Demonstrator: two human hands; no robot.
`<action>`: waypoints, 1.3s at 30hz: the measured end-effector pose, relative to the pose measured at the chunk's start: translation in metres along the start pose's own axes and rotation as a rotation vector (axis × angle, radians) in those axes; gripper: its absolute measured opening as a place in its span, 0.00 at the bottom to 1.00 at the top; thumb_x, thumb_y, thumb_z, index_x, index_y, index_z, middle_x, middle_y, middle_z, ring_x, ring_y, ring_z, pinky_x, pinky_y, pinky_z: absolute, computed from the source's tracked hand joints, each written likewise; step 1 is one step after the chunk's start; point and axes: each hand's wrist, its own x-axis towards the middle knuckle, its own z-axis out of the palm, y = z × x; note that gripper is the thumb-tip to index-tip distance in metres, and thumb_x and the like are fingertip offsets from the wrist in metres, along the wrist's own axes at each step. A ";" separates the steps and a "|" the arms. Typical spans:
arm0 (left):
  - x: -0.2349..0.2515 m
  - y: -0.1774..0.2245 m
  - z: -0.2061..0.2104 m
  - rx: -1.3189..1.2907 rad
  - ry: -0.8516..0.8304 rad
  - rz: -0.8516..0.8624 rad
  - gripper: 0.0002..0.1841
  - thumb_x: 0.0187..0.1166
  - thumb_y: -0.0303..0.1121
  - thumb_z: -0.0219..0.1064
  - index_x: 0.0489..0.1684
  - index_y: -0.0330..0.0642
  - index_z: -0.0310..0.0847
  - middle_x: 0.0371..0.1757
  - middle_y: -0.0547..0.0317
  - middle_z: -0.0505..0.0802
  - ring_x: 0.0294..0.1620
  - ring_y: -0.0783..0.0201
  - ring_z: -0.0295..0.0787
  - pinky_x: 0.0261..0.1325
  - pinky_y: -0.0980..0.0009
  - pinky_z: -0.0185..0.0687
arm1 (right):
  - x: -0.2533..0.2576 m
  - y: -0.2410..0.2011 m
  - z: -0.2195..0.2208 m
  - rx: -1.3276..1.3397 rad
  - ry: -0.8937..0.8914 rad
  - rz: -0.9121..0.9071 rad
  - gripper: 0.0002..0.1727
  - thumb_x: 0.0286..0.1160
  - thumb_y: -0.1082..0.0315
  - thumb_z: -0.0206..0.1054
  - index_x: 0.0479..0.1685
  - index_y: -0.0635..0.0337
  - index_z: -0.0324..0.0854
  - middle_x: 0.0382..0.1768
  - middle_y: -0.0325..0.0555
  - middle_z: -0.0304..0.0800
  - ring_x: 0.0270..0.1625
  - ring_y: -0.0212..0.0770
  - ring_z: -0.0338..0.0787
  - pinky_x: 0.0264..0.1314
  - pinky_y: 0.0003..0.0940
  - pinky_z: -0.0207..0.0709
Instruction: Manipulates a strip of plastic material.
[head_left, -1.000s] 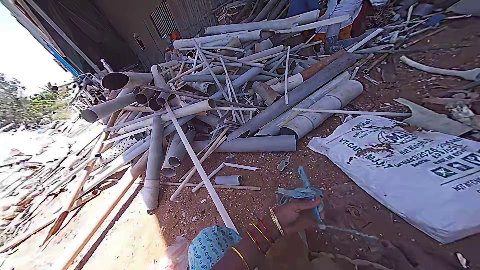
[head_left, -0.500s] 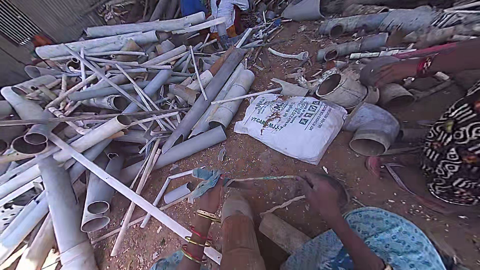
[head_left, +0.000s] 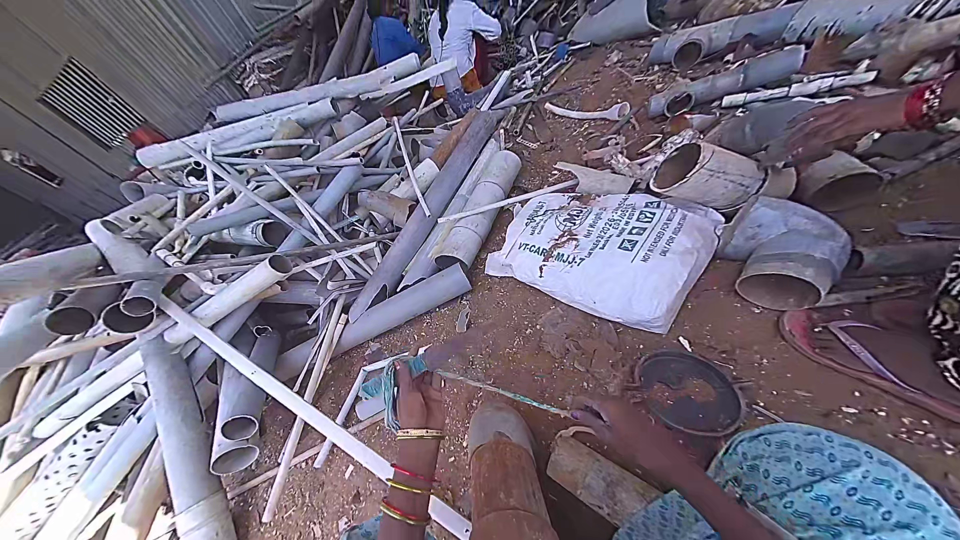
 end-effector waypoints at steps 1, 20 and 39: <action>-0.001 0.002 -0.001 -0.044 -0.028 -0.019 0.24 0.97 0.45 0.31 0.76 0.40 0.63 0.50 0.60 0.86 0.45 0.73 0.87 0.47 0.79 0.82 | 0.003 -0.001 0.005 -0.034 -0.076 0.025 0.18 0.90 0.65 0.59 0.56 0.74 0.84 0.47 0.68 0.88 0.52 0.62 0.88 0.62 0.58 0.75; -0.008 0.009 -0.016 0.100 -0.527 -0.111 0.27 0.93 0.33 0.28 0.53 0.38 0.80 0.40 0.51 0.97 0.39 0.60 0.97 0.45 0.68 0.92 | -0.009 0.038 -0.064 0.041 0.765 0.253 0.18 0.90 0.69 0.56 0.54 0.81 0.81 0.43 0.77 0.85 0.47 0.73 0.86 0.55 0.71 0.71; -0.012 0.009 -0.018 0.473 -0.560 -0.119 0.16 0.88 0.26 0.34 0.52 0.32 0.70 0.26 0.57 0.91 0.15 0.73 0.82 0.21 0.80 0.79 | -0.009 0.047 -0.060 0.225 1.168 0.104 0.26 0.82 0.74 0.57 0.76 0.83 0.66 0.71 0.87 0.71 0.73 0.76 0.76 0.76 0.62 0.67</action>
